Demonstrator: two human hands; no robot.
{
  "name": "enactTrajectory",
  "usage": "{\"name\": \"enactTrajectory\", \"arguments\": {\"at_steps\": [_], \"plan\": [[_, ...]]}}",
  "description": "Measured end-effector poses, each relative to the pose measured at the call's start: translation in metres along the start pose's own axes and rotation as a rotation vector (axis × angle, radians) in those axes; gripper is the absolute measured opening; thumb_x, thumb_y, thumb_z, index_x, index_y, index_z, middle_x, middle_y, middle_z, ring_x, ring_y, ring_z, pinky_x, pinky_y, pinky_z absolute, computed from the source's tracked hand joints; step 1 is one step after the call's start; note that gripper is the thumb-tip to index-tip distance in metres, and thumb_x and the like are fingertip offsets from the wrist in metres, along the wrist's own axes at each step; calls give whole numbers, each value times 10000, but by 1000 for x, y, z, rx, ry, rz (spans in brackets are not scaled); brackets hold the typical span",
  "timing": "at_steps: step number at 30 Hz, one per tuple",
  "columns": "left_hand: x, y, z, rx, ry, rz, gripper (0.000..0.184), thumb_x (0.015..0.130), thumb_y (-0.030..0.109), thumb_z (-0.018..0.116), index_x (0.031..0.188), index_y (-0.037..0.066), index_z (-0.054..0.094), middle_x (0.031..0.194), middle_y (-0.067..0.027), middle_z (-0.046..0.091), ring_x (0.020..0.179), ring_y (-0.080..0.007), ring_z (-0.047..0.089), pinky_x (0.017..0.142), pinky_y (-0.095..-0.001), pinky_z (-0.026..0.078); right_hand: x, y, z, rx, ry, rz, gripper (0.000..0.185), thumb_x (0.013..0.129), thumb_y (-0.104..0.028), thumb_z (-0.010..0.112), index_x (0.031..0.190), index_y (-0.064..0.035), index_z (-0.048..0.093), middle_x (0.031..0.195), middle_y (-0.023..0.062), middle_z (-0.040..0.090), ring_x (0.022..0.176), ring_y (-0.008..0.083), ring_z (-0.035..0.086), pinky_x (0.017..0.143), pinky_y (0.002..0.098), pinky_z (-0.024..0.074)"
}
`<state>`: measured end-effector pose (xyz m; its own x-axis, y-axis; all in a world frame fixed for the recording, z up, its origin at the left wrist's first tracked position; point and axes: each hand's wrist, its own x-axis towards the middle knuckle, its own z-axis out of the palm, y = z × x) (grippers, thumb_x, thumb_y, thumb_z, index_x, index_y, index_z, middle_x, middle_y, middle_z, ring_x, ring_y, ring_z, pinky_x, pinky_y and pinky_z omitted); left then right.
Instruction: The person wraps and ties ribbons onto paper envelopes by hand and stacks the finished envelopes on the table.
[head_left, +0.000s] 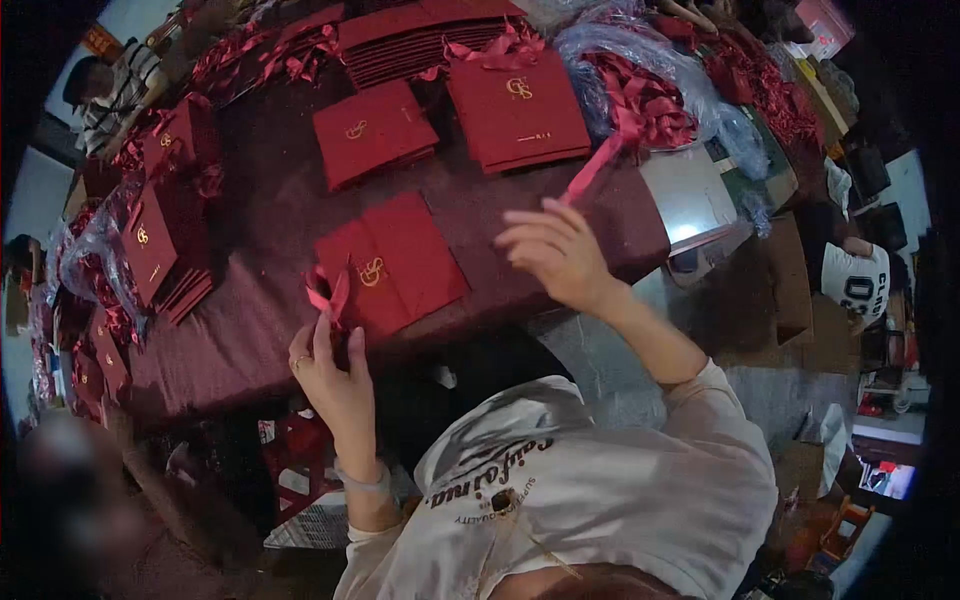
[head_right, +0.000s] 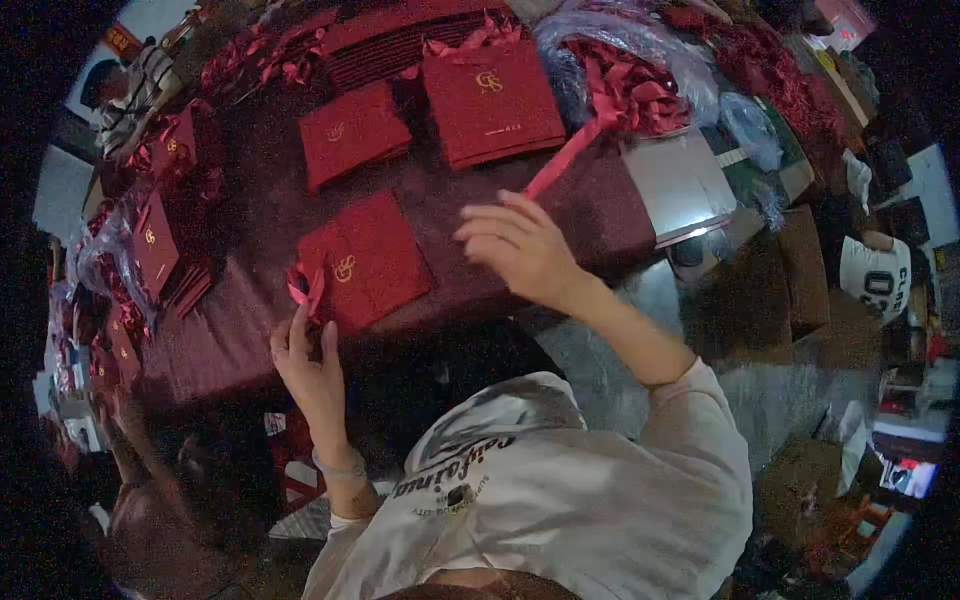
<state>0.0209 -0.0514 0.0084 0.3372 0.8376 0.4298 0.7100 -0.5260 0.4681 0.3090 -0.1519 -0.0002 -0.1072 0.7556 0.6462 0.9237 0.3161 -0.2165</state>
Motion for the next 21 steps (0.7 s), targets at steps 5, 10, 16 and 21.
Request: {"name": "enactTrajectory", "arguments": {"at_steps": [5, 10, 16, 21], "plan": [[7, -7, 7, -94, 55, 11, 224, 825, 140, 648, 1017, 33, 605, 809, -122, 601, 786, -274, 565, 743, -376, 451, 55, -66, 61, 868, -253, 287, 113, 863, -60, 572, 958, -37, 514, 870, 90, 575, 847, 249, 586, 735, 344, 464], [14, -30, 1, -173, 66, -274, 209, 799, 151, 663, 954, 54, 562, 786, -151, 634, 670, -338, 612, 610, -387, 486, 74, -77, 95, 791, -254, 274, 149, 859, -119, 596, 983, -39, 579, 896, 99, 594, 819, 233, 593, 716, 313, 471], [24, -62, -15, 207, 495, -442, 383, 827, 210, 648, 1102, -11, 501, 972, -224, 569, 873, -349, 573, 731, -399, 466, 79, -72, 88, 899, -274, 393, 155, 827, -75, 637, 976, -33, 635, 945, 58, 609, 897, 139, 567, 802, 246, 433], [12, -7, -8, -157, 313, -126, 103, 835, 97, 624, 900, 19, 607, 795, -129, 593, 721, -279, 585, 641, -345, 464, 79, -74, 90, 913, -314, 479, 154, 826, -65, 637, 977, -32, 637, 946, 40, 606, 903, 110, 559, 790, 233, 429]]}}
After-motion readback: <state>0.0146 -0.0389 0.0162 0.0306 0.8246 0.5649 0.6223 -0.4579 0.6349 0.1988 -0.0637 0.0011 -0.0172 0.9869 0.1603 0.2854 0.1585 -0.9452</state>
